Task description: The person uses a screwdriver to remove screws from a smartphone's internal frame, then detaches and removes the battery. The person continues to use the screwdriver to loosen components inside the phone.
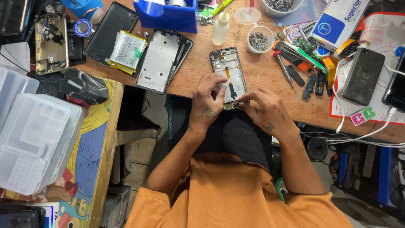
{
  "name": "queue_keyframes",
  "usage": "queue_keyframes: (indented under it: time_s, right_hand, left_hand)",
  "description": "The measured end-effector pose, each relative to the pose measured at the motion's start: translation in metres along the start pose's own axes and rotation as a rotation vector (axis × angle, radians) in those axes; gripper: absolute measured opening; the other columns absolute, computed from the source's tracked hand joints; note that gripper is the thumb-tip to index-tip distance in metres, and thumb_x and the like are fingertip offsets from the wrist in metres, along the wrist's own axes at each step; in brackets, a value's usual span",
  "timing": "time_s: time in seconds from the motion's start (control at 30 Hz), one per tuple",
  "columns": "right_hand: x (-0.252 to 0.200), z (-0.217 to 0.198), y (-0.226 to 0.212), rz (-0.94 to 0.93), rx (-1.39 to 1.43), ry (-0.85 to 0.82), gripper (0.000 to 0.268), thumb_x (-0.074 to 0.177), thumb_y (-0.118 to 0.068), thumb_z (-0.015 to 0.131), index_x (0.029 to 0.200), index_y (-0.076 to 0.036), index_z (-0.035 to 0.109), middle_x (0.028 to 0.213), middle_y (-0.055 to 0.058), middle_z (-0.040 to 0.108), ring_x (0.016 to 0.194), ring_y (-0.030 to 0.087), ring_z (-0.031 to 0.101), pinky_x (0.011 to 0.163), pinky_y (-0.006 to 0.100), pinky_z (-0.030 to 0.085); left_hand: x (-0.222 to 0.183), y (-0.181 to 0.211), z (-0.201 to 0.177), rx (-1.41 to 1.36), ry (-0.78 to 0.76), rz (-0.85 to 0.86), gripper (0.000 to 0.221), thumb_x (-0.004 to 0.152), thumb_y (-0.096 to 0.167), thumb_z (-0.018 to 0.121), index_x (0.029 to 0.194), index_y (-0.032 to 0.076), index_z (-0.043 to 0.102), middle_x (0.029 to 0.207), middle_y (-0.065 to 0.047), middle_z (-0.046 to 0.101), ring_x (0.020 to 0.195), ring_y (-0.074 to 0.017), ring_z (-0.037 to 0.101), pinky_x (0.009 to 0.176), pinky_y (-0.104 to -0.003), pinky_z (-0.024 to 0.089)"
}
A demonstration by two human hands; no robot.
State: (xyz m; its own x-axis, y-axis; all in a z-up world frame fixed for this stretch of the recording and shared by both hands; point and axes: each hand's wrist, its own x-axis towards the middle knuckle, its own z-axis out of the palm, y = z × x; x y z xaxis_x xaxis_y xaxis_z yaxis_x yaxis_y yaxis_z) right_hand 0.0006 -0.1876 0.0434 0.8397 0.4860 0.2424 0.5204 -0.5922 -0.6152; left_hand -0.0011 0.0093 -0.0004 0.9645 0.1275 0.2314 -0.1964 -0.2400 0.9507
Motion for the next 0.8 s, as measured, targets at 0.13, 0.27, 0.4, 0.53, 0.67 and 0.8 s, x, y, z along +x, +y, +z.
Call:
queue_keyframes:
  time_s: [0.13, 0.27, 0.4, 0.53, 0.67, 0.8]
  right_hand:
    - [0.004, 0.002, 0.0, -0.046, -0.026, -0.005, 0.019, 0.084, -0.007, 0.081, 0.099, -0.005, 0.07, 0.093, 0.012, 0.069, 0.09, 0.031, 0.068, 0.077, 0.042, 0.054]
    - [0.005, -0.001, -0.001, -0.037, -0.067, -0.038, 0.023, 0.083, -0.01, 0.083, 0.1, -0.005, 0.069, 0.095, 0.013, 0.069, 0.09, 0.032, 0.067, 0.078, 0.043, 0.053]
    - [0.008, -0.007, -0.002, -0.038, -0.024, -0.056, 0.031, 0.081, -0.013, 0.084, 0.105, -0.005, 0.067, 0.098, 0.012, 0.068, 0.09, 0.031, 0.066, 0.077, 0.041, 0.053]
    - [0.005, -0.006, -0.001, 0.032, 0.014, -0.078, 0.038, 0.076, -0.012, 0.086, 0.107, -0.004, 0.068, 0.099, 0.012, 0.067, 0.079, 0.024, 0.065, 0.069, 0.037, 0.055]
    - [-0.004, -0.006, 0.009, 0.169, 0.106, -0.041, 0.037, 0.081, -0.006, 0.085, 0.114, -0.003, 0.068, 0.089, 0.009, 0.067, 0.074, 0.015, 0.066, 0.066, 0.031, 0.057]
    - [-0.014, -0.009, 0.019, 0.22, 0.141, 0.049, 0.03, 0.086, -0.001, 0.08, 0.113, -0.001, 0.067, 0.094, 0.01, 0.073, 0.084, 0.013, 0.071, 0.072, 0.028, 0.059]
  left_hand:
    - [0.0, 0.0, -0.001, -0.019, -0.003, -0.023, 0.02, 0.09, -0.001, 0.071, 0.11, 0.002, 0.07, 0.114, -0.011, 0.067, 0.086, -0.0177, 0.073, 0.073, -0.029, 0.061]
    - [0.001, -0.001, -0.001, -0.007, -0.008, -0.023, 0.021, 0.091, -0.001, 0.071, 0.111, 0.003, 0.07, 0.115, -0.01, 0.067, 0.086, -0.0171, 0.073, 0.074, -0.029, 0.061]
    - [0.0, 0.0, -0.001, -0.017, 0.011, -0.006, 0.026, 0.09, 0.0, 0.071, 0.115, 0.004, 0.069, 0.118, -0.01, 0.067, 0.09, -0.0177, 0.073, 0.077, -0.028, 0.063]
    - [-0.001, 0.0, -0.001, -0.002, 0.025, 0.007, 0.03, 0.09, -0.001, 0.071, 0.119, 0.005, 0.067, 0.119, -0.011, 0.067, 0.093, -0.019, 0.073, 0.078, -0.028, 0.063]
    - [0.0, 0.001, 0.0, 0.014, 0.004, -0.023, 0.023, 0.091, -0.001, 0.069, 0.113, 0.004, 0.07, 0.118, -0.01, 0.068, 0.09, -0.018, 0.073, 0.078, -0.029, 0.062]
    - [0.001, 0.003, 0.001, 0.06, -0.026, -0.066, 0.015, 0.09, 0.002, 0.07, 0.104, 0.003, 0.074, 0.118, -0.011, 0.065, 0.085, -0.0183, 0.072, 0.074, -0.03, 0.06]
